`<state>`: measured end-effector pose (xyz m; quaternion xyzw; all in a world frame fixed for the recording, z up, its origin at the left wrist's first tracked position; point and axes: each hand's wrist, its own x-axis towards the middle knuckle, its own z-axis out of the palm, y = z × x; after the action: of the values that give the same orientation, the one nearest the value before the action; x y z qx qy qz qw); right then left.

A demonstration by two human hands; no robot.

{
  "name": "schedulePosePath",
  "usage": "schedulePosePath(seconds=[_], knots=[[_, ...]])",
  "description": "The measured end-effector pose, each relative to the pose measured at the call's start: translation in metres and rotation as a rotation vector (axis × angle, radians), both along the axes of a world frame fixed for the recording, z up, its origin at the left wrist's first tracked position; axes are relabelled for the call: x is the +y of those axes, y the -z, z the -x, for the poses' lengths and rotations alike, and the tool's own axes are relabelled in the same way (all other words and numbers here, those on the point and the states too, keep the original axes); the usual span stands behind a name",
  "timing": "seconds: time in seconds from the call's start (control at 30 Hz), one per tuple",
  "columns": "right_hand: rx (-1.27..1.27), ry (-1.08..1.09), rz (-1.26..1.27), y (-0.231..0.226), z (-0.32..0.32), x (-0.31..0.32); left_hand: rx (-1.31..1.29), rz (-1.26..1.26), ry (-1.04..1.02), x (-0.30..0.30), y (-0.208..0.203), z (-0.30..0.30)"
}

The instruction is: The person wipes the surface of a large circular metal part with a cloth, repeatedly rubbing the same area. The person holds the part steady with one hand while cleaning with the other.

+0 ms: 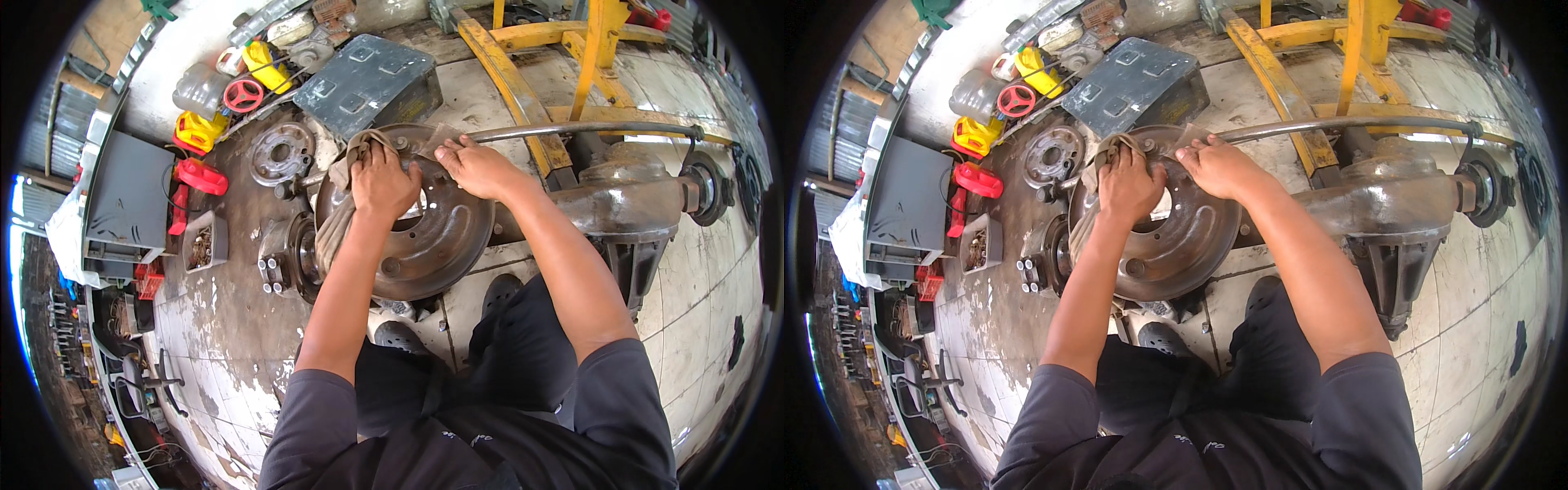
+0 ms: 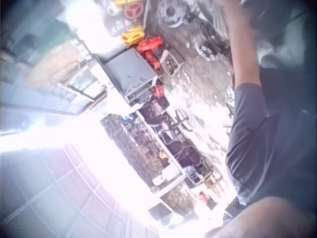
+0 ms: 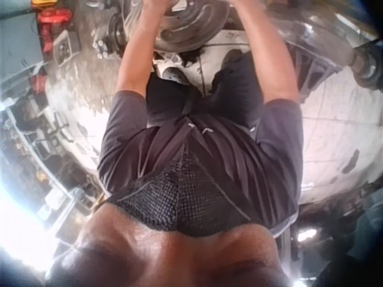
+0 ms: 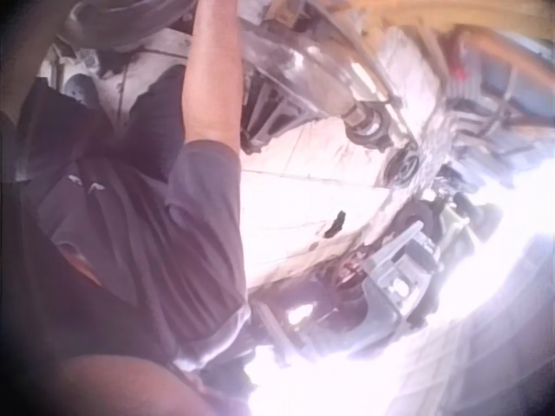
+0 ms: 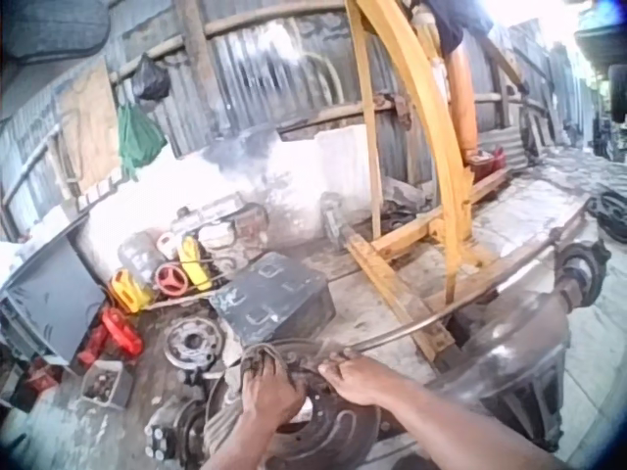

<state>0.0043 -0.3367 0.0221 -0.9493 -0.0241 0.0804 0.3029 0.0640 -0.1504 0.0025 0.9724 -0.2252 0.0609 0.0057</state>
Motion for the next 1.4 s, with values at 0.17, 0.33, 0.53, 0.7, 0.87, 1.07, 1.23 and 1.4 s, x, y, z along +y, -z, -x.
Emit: schedulePosePath(seconds=[0.17,0.33,0.53,0.7,0.87,1.07,1.23,1.4], knots=[[-0.008,0.029,0.016,0.006,-0.004,-0.001,-0.024,-0.004,-0.032,-0.008,-0.003,-0.004],[0.039,0.055,0.017,0.002,-0.004,-0.004,0.077,-0.023,0.18,0.017,-0.008,0.019],[0.032,0.036,0.024,0.003,-0.004,0.004,0.056,0.024,0.073,0.015,-0.007,0.004],[0.044,0.058,0.019,0.001,-0.003,-0.002,0.144,0.13,0.156,0.031,-0.003,0.012],[0.043,0.059,-0.005,0.005,-0.005,-0.008,0.347,0.203,0.2,0.072,-0.017,0.007],[0.039,0.01,-0.026,0.006,-0.002,-0.006,0.283,0.28,0.311,0.117,-0.021,0.024],[0.1,0.038,-0.026,-0.001,-0.001,-0.01,0.239,0.284,0.308,0.132,-0.011,0.03],[0.085,0.031,-0.02,-0.005,-0.004,-0.002,0.169,0.222,0.13,0.1,-0.009,-0.011]])
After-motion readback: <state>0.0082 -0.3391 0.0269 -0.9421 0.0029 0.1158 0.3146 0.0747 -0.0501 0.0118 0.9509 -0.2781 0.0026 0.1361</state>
